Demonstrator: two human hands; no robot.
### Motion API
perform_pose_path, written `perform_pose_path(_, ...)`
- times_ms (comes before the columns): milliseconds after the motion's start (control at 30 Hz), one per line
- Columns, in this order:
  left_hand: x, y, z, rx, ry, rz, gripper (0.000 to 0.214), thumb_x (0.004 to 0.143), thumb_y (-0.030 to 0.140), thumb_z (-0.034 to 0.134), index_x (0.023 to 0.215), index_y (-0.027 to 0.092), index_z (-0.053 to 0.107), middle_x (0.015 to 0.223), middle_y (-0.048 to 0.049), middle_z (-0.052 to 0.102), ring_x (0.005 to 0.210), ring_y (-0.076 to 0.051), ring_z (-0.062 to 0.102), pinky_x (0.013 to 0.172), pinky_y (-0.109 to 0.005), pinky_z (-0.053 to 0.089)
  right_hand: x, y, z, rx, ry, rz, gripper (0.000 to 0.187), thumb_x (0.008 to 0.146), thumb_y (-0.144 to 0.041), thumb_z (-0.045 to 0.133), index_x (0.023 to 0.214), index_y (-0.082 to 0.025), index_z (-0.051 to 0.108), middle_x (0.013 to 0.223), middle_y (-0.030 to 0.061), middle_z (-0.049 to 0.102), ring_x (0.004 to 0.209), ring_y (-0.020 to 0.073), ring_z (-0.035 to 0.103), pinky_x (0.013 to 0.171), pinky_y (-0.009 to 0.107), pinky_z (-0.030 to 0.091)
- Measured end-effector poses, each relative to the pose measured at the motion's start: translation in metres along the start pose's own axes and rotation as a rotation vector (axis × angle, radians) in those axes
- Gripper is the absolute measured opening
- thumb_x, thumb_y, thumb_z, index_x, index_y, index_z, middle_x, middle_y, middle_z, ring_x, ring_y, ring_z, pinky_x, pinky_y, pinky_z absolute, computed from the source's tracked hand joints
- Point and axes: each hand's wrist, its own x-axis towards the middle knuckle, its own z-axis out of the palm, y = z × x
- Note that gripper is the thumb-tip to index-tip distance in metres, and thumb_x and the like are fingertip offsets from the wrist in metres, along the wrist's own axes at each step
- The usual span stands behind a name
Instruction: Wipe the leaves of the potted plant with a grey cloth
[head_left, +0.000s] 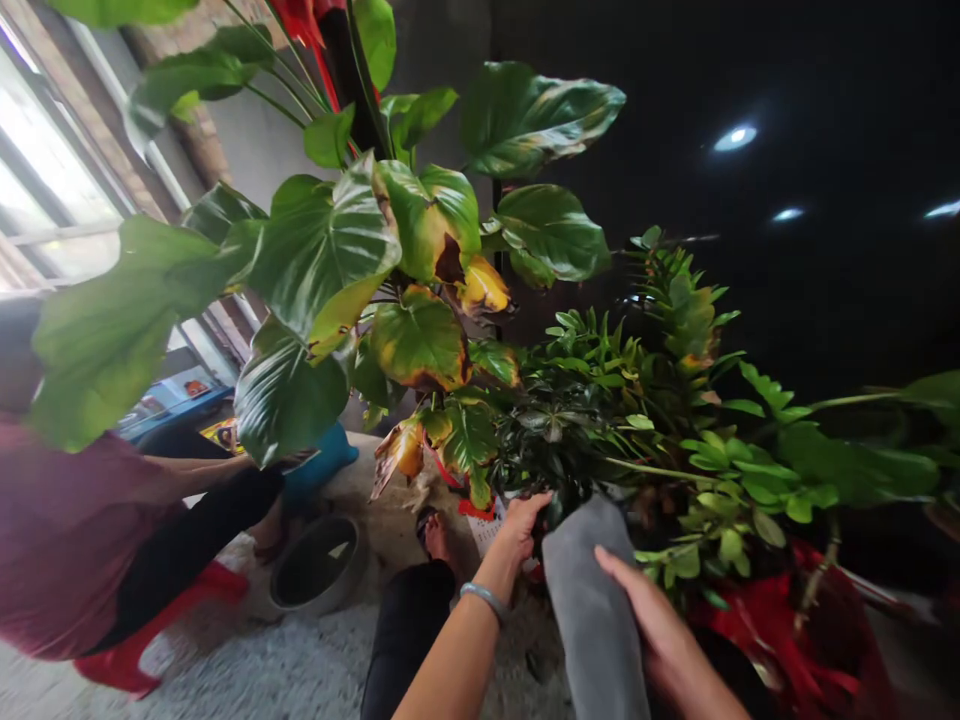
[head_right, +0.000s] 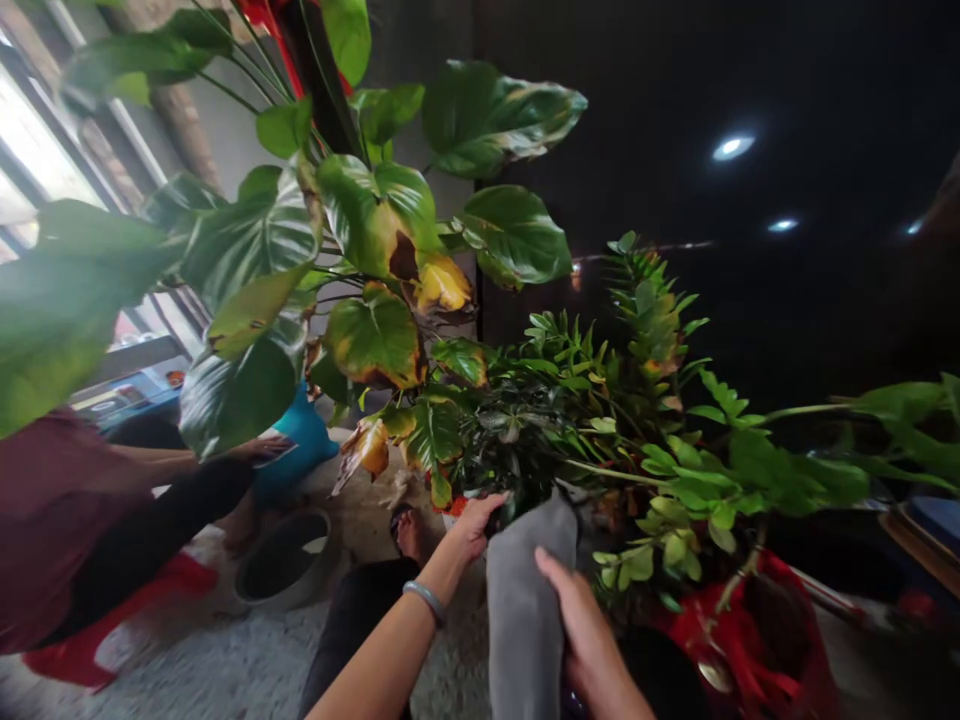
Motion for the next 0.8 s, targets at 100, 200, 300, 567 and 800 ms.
perform_pose_path(100,-0.007,0.007,-0.014,0.121,0.046,-0.007,0.021,0.067,0.02,0.071,0.054,0.016,0.056,0.046,0.0021,0.053,0.035,-0.007,0.039,0.043,-0.025,0.04,-0.023,0.011,-0.014,-0.091,0.122,-0.033,0.043,0.052,-0.054,0.068,0.076,-0.02,0.068,0.086,0.0122,0.076,0.099,0.036,0.066,0.078,0.041,0.055)
perform_pose_path(200,-0.013,0.01,-0.019,0.173,0.029,0.004,0.017,0.07,0.024,0.07,0.061,0.016,0.058,0.05,0.0025,0.054,0.033,-0.005,0.036,0.043,-0.024,0.041,-0.029,-0.026,-0.025,-0.025,0.291,-0.173,0.048,0.046,-0.053,0.072,0.079,-0.018,0.067,0.078,0.0123,0.076,0.094,0.0386,0.067,0.073,0.044,0.055)
perform_pose_path(300,-0.016,0.007,-0.014,0.186,0.058,0.01,0.014,0.071,0.024,0.067,0.065,0.017,0.058,0.051,0.0017,0.057,0.035,-0.006,0.039,0.046,-0.026,0.043,-0.012,-0.062,-0.014,0.162,0.352,-0.348,0.038,0.051,-0.043,0.071,0.08,-0.02,0.064,0.074,0.0088,0.075,0.094,0.0351,0.067,0.075,0.041,0.055)
perform_pose_path(567,-0.017,-0.002,-0.013,0.172,0.004,0.005,0.012,0.065,0.02,0.072,0.073,0.016,0.064,0.058,-0.0026,0.064,0.056,-0.018,0.06,0.059,-0.03,0.046,-0.017,0.011,0.015,0.002,-0.005,0.026,0.034,0.06,-0.049,0.063,0.076,-0.018,0.067,0.07,0.0101,0.074,0.084,0.0333,0.07,0.073,0.042,0.055)
perform_pose_path(800,-0.03,0.006,-0.003,0.283,0.092,-0.075,0.008,0.075,0.022,0.059,0.079,0.015,0.056,0.064,-0.0022,0.066,0.045,-0.012,0.054,0.052,-0.028,0.046,-0.008,-0.056,-0.007,0.2,0.417,-0.479,0.044,0.05,-0.047,0.073,0.081,-0.017,0.065,0.079,0.0085,0.074,0.088,0.0299,0.067,0.074,0.037,0.054)
